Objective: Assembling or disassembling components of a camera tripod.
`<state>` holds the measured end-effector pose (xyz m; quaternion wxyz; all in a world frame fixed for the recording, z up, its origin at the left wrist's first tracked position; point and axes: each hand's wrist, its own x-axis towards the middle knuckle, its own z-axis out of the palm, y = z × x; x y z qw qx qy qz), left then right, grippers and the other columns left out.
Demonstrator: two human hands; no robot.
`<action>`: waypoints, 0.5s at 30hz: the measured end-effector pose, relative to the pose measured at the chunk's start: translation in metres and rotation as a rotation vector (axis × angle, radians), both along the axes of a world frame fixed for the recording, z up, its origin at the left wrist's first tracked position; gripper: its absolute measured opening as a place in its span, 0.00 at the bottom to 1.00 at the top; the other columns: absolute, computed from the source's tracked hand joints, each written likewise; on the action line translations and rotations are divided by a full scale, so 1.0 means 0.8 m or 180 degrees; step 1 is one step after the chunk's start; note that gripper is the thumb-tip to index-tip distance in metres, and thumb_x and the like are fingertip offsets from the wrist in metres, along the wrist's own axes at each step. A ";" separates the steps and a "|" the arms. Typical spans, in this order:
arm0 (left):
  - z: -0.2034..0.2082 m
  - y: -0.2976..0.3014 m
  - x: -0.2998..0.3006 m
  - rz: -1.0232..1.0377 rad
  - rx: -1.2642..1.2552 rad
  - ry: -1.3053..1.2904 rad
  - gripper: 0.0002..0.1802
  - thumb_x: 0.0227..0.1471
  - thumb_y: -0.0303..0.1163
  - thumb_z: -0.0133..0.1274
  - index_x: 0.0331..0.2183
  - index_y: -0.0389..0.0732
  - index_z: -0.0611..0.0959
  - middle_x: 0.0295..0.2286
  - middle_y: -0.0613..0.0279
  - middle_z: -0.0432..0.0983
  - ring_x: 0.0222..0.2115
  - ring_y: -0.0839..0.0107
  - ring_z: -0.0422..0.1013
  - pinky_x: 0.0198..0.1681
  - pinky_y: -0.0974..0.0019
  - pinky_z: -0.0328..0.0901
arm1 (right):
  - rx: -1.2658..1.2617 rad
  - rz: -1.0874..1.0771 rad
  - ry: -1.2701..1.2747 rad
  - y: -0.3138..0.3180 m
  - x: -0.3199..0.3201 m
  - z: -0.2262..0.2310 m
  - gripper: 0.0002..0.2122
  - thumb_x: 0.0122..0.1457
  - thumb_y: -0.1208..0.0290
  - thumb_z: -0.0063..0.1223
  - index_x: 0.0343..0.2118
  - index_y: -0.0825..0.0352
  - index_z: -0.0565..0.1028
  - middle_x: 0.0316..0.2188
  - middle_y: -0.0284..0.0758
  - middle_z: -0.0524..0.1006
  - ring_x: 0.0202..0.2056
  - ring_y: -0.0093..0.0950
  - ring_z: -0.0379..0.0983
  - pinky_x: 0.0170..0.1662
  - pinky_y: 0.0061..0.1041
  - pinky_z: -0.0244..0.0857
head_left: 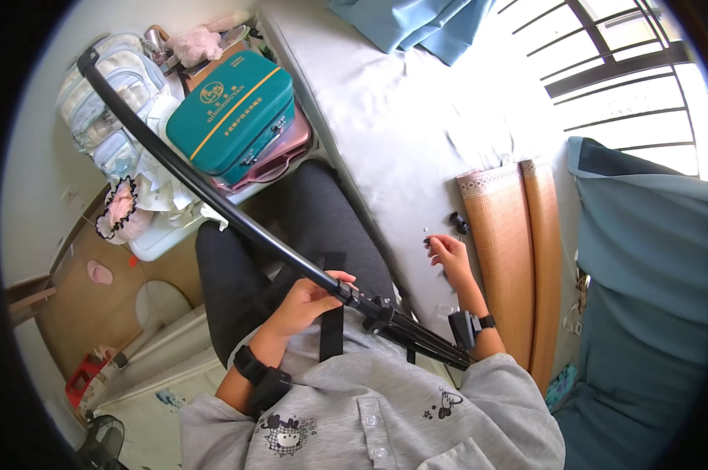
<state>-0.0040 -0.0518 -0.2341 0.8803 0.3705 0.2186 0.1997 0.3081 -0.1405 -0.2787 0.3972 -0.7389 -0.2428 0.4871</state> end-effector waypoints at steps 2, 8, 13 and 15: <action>0.004 0.002 0.003 -0.0068 -0.0165 -0.0191 0.15 0.45 0.23 0.49 0.39 0.34 0.72 0.38 0.57 0.70 0.39 0.72 0.67 0.45 0.70 0.59 | 0.0099 0.0334 0.0591 0.017 -0.038 0.047 0.10 0.53 0.72 0.46 0.34 0.73 0.71 0.25 0.35 0.73 0.23 0.18 0.68 0.23 0.16 0.64; 0.010 0.002 -0.001 -0.0119 -0.0040 -0.0304 0.18 0.45 0.22 0.48 0.42 0.33 0.70 0.37 0.58 0.70 0.39 0.73 0.66 0.44 0.71 0.59 | 0.0617 0.0853 0.1509 0.042 -0.138 0.127 0.10 0.52 0.79 0.47 0.38 0.72 0.69 0.29 0.35 0.72 0.29 0.21 0.71 0.30 0.17 0.67; 0.018 0.000 -0.003 0.0089 -0.0051 -0.0195 0.18 0.44 0.23 0.51 0.41 0.32 0.71 0.34 0.62 0.72 0.35 0.76 0.68 0.40 0.74 0.62 | 0.1154 0.1100 0.1281 0.045 -0.161 0.133 0.10 0.51 0.81 0.46 0.39 0.72 0.69 0.32 0.34 0.70 0.32 0.21 0.70 0.32 0.16 0.67; 0.013 -0.002 -0.007 0.0088 -0.0069 -0.0149 0.18 0.44 0.23 0.51 0.41 0.32 0.71 0.34 0.63 0.72 0.34 0.77 0.68 0.39 0.75 0.62 | 0.1195 0.1122 0.1167 0.042 -0.166 0.132 0.10 0.51 0.82 0.46 0.38 0.72 0.69 0.32 0.34 0.70 0.33 0.21 0.70 0.33 0.16 0.67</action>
